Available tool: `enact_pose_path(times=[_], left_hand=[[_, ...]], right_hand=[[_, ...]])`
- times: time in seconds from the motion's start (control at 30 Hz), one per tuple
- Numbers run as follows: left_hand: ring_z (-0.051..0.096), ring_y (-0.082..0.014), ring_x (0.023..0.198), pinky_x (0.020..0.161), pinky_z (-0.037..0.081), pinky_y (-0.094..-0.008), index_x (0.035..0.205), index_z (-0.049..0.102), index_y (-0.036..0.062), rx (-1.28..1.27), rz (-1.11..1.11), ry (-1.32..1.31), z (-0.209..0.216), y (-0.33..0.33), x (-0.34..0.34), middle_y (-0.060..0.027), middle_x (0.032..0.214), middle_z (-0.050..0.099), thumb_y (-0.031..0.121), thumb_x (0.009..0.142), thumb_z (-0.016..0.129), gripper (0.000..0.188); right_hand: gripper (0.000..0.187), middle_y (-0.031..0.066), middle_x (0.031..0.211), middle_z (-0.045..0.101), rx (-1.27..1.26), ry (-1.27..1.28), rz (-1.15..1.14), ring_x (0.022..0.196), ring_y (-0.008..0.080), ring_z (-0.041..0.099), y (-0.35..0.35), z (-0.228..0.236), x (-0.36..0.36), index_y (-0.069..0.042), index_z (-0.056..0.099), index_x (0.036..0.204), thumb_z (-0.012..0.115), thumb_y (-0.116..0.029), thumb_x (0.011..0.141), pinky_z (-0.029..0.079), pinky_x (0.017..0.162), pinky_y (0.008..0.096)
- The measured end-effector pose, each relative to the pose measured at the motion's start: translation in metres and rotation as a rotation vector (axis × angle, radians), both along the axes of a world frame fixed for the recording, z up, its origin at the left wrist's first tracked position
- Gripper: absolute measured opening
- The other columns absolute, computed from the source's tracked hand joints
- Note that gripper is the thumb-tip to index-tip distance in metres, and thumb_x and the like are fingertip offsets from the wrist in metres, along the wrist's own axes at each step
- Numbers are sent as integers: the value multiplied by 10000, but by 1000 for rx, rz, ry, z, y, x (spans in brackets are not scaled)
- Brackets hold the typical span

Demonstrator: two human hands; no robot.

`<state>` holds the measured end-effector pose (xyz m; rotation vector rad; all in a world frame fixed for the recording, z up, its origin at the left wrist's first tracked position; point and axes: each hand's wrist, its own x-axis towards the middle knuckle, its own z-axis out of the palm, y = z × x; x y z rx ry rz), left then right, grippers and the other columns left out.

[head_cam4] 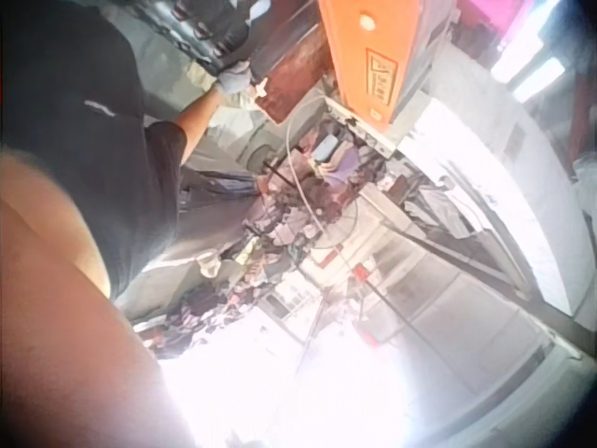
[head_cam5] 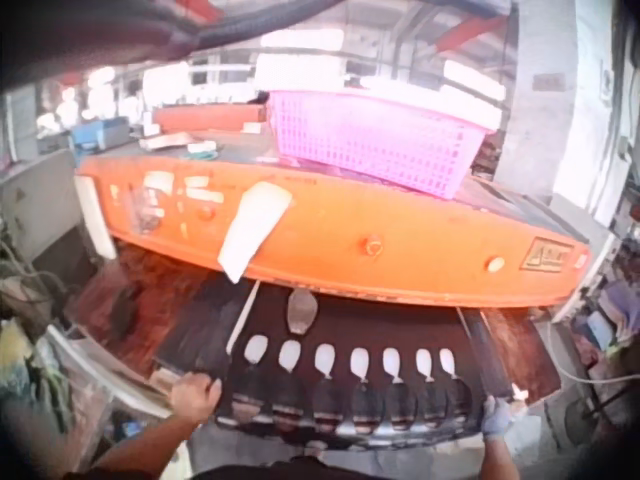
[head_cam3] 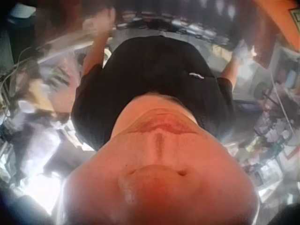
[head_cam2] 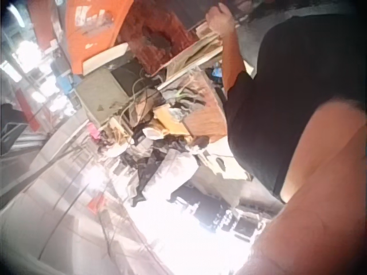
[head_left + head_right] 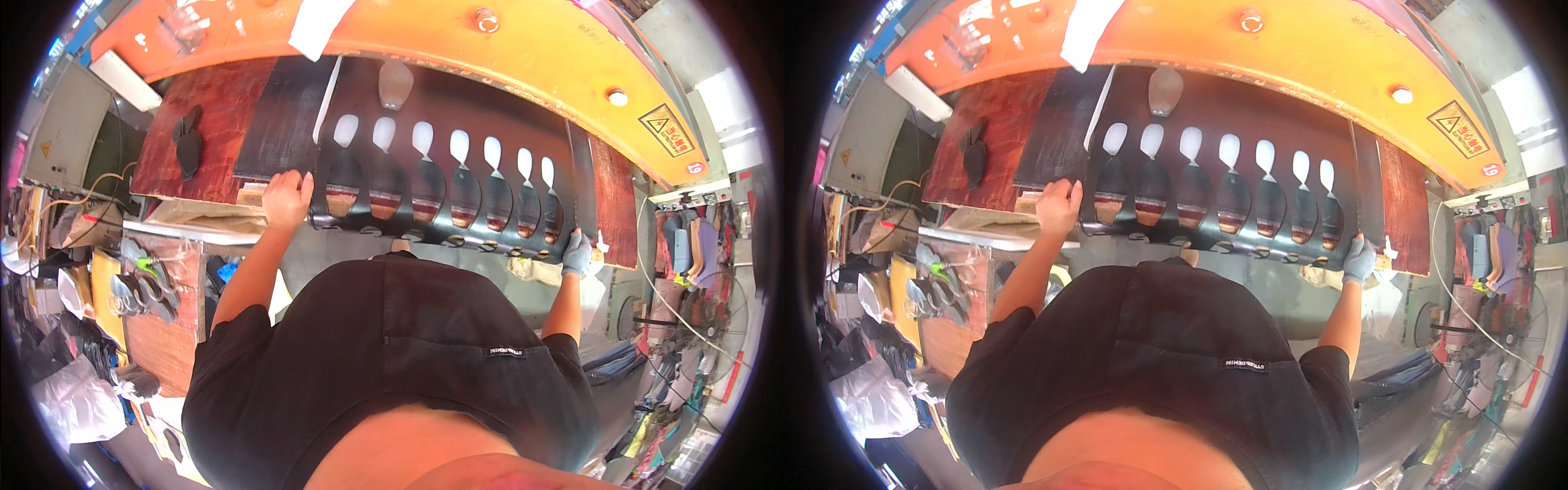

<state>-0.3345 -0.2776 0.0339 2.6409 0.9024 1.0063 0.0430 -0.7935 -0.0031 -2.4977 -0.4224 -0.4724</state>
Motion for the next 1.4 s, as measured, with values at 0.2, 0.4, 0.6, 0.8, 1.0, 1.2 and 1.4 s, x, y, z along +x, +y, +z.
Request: enact_pose_path(times=[0.2,0.4,0.6,0.8,1.0,1.2,1.4], left_hand=[[496,-291,596,539,404,-408,605,455,79,18,-81,-7,-7,-55,-77,-76,605,497,212,795,625,287],[513,-282,616,550,409,-399,682,496,79,-68,-114,28,-3,-100,-130,-75,624,515,199,804,626,214],[553,-303,931,811,425,-400,982,589,51,-101,-250,-220,22,-110,-109,-115,1012,579,160,776,622,236],[404,-263,1215,1012,296,-488,1152,545,64,-57,-459,136,21,-113,-37,-75,1259,483,205,814,593,369],[390,-263,1233,1026,270,-504,1179,534,78,-54,-459,220,12,-111,-34,-72,1273,474,234,820,586,395],[392,-266,1231,1034,263,-493,1179,536,77,-56,-452,228,12,-109,-32,-71,1267,482,226,810,591,402],[399,-253,1227,1035,270,-479,1169,548,96,-34,-452,243,12,-107,-29,-57,1263,487,238,800,599,399]], right_hand=[[341,170,983,603,348,-28,15,906,273,584,18,29,-67,12,562,1054,561,-282,882,461,794,375],[467,165,1211,507,182,-79,495,1128,264,500,213,78,-135,-23,517,1186,669,-249,807,400,947,354],[729,205,1255,475,-48,253,717,1172,339,454,354,107,-201,-25,471,1252,652,-498,728,378,982,396],[760,219,1225,499,-173,224,634,1125,343,503,365,85,-226,-24,460,1274,687,-402,655,425,937,387],[440,54,882,604,677,938,760,761,162,590,353,79,-182,-14,563,1130,641,-183,731,480,679,282],[387,47,845,606,665,870,686,731,142,593,322,96,-159,-23,592,1083,632,-176,729,489,667,277],[632,177,1072,591,-199,287,553,971,316,586,327,103,-191,-50,552,1185,681,-351,643,473,851,370]])
